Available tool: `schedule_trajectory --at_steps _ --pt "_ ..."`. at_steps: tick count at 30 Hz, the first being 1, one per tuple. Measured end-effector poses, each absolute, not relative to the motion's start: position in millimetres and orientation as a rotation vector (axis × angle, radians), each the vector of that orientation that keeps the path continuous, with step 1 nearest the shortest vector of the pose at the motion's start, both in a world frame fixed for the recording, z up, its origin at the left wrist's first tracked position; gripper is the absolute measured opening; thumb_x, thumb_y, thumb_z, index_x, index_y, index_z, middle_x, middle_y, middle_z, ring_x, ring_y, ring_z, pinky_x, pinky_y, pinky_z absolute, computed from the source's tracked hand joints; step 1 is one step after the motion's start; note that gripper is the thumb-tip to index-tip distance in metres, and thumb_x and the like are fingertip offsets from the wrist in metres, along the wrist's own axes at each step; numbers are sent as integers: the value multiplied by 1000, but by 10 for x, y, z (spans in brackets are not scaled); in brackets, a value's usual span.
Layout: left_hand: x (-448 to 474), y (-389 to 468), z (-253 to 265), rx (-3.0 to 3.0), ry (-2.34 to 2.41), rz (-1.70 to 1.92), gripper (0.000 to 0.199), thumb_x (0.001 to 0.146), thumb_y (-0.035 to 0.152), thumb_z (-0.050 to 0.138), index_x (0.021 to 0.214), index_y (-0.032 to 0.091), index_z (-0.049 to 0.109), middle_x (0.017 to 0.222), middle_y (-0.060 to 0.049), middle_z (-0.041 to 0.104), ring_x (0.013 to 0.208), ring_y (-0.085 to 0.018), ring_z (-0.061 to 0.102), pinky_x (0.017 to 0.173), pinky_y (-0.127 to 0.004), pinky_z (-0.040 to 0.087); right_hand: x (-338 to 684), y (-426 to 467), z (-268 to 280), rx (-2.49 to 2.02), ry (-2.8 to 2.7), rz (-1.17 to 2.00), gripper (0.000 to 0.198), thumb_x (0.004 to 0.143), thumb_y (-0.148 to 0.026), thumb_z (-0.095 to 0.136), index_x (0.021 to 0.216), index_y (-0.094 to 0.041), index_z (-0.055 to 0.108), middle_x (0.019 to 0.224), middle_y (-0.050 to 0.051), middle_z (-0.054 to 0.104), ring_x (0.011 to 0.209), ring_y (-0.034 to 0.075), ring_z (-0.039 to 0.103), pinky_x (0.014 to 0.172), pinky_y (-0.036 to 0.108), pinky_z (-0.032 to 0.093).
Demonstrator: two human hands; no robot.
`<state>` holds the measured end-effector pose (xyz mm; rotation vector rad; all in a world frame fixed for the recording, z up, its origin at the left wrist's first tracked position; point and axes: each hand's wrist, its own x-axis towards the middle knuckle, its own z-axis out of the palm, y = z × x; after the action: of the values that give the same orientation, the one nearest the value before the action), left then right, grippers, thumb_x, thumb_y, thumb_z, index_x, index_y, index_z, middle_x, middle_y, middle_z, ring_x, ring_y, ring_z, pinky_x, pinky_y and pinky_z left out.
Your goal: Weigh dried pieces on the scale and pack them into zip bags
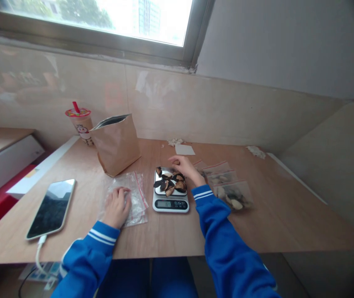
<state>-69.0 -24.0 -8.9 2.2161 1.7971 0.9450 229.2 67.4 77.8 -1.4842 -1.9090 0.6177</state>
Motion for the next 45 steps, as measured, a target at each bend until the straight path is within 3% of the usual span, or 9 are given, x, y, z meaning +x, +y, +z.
schedule_trajectory --at_steps 5,10,19,27,36,41,45 --pt "-678 -258 -56 2235 1814 872 30 90 33 38 104 16 59 107 -14 57 96 -29 54 90 -48 44 2658 176 702 -1393 -1650 416 24 82 -20 54 101 -20 69 108 7 69 101 20 64 91 37 50" --pt "-673 -272 -39 2240 1821 857 31 92 35 38 104 16 59 108 -14 58 97 -29 54 91 -47 43 2819 -368 191 -1500 -1486 354 22 86 -30 54 98 -19 68 102 10 68 96 23 63 88 40 51" --pt "-673 -270 0 2220 1805 828 34 93 37 37 108 16 58 109 -15 57 103 -30 53 94 -48 40 2682 -490 -104 -1601 -1582 213 21 88 -27 50 97 -20 67 98 10 66 98 24 61 88 42 49" --pt "-623 -266 53 2288 1866 737 57 89 51 44 136 18 47 112 -14 56 102 -30 52 94 -48 40 2673 -522 -89 -1646 -1647 123 28 87 -22 46 108 -19 65 106 11 65 105 25 57 93 43 46" --pt "-619 -257 74 2315 1822 818 43 87 51 51 117 22 66 100 -9 58 93 -26 56 90 -43 43 2642 -543 -47 -1725 -1624 110 28 89 -20 44 107 -19 64 105 11 65 102 25 56 92 42 45" --pt "-690 -258 105 2203 1771 1097 36 88 46 52 105 18 67 92 -7 60 86 -22 60 83 -36 48 2659 -527 -39 -1725 -1592 82 27 89 -21 45 108 -18 63 107 12 65 103 25 57 92 42 45" --pt "-708 -328 241 2188 1759 1301 30 86 41 57 105 18 63 99 -8 61 95 -23 60 87 -36 49 2464 -621 205 -1670 -1486 -75 25 90 -22 45 105 -20 65 111 12 61 110 25 53 100 45 39"
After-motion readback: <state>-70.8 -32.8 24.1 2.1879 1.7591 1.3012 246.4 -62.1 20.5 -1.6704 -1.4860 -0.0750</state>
